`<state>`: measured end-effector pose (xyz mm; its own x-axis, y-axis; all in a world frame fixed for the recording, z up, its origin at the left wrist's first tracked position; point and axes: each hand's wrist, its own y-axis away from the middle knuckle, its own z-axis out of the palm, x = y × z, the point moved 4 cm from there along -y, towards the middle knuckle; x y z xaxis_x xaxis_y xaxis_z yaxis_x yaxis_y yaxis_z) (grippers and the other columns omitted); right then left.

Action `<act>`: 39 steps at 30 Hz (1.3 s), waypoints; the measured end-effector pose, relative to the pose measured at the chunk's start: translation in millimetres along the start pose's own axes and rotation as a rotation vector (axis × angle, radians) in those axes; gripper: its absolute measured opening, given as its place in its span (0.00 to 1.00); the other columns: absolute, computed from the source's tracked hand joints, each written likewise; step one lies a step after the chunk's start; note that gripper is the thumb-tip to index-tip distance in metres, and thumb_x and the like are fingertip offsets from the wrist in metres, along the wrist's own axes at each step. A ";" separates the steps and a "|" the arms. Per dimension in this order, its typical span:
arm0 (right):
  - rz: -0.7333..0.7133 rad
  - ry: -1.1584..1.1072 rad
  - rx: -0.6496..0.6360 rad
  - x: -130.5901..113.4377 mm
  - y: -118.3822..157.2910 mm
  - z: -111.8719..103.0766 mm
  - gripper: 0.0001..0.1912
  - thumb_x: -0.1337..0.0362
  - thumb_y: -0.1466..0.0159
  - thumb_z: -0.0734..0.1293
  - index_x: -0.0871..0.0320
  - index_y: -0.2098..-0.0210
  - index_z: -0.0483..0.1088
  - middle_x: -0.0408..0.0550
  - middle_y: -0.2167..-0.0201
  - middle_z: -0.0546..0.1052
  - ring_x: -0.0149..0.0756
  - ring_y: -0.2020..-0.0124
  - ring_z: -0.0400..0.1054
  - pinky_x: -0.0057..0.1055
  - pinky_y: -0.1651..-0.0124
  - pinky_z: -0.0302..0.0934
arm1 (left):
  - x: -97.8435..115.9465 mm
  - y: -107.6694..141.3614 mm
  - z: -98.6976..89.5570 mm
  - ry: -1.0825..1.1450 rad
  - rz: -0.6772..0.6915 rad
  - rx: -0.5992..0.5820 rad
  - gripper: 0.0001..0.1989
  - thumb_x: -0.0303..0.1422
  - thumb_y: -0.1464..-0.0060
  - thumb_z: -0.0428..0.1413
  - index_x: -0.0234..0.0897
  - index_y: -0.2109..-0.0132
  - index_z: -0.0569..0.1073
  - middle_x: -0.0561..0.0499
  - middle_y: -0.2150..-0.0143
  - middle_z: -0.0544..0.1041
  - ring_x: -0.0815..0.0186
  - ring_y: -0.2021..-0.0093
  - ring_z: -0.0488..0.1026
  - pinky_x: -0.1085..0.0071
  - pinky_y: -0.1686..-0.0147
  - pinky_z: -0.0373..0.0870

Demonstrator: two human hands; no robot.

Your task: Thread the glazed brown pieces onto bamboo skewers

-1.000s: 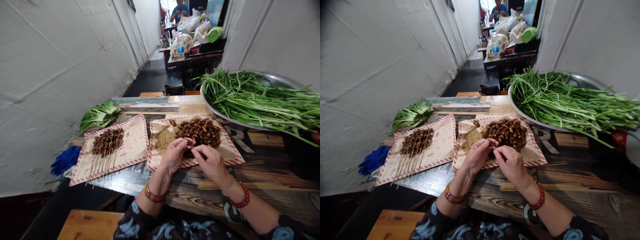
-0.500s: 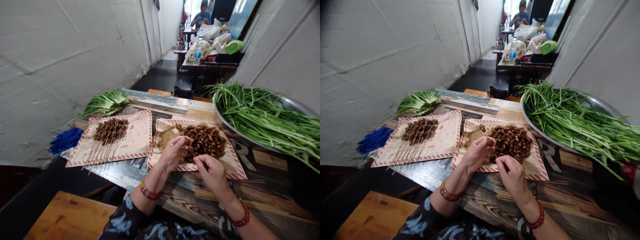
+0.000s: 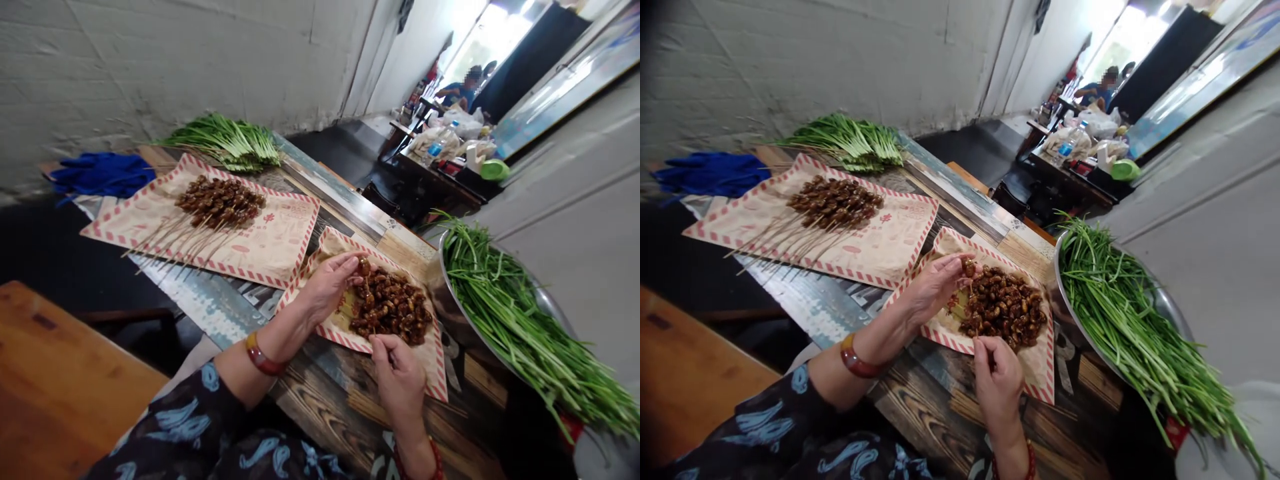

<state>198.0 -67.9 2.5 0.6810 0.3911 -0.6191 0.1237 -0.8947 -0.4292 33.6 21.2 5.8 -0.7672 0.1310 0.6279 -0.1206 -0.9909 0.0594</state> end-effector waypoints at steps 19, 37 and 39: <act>-0.058 0.047 0.035 -7.8 -2.1 -0.1 0.12 0.62 0.33 0.62 0.56 0.72 0.72 0.42 0.77 0.76 0.31 0.75 0.71 0.26 0.70 0.64 | -15.4 -4.3 -4.3 -0.103 0.042 0.037 0.15 0.40 0.54 0.66 0.33 0.62 0.79 0.48 0.68 0.79 0.67 0.65 0.73 0.73 0.62 0.63; -0.002 -0.012 -0.026 2.8 -1.8 3.3 0.12 0.60 0.33 0.62 0.56 0.69 0.74 0.44 0.74 0.78 0.33 0.74 0.72 0.28 0.69 0.66 | -11.0 -4.0 -5.2 -0.023 -0.037 -0.030 0.17 0.42 0.53 0.65 0.32 0.63 0.77 0.46 0.66 0.80 0.66 0.65 0.75 0.70 0.59 0.66; -0.026 -0.013 -0.043 3.1 -0.1 3.4 0.12 0.61 0.33 0.62 0.56 0.69 0.74 0.44 0.73 0.79 0.33 0.72 0.73 0.28 0.68 0.66 | -8.7 -4.1 -7.6 0.000 -0.008 -0.004 0.17 0.42 0.54 0.66 0.31 0.64 0.77 0.46 0.66 0.80 0.66 0.66 0.74 0.70 0.59 0.66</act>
<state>197.7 -65.8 -1.6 0.6677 0.4168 -0.6168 0.1724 -0.8926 -0.4165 36.0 24.3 -5.8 -0.7662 0.1388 0.6275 -0.1288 -0.9898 0.0616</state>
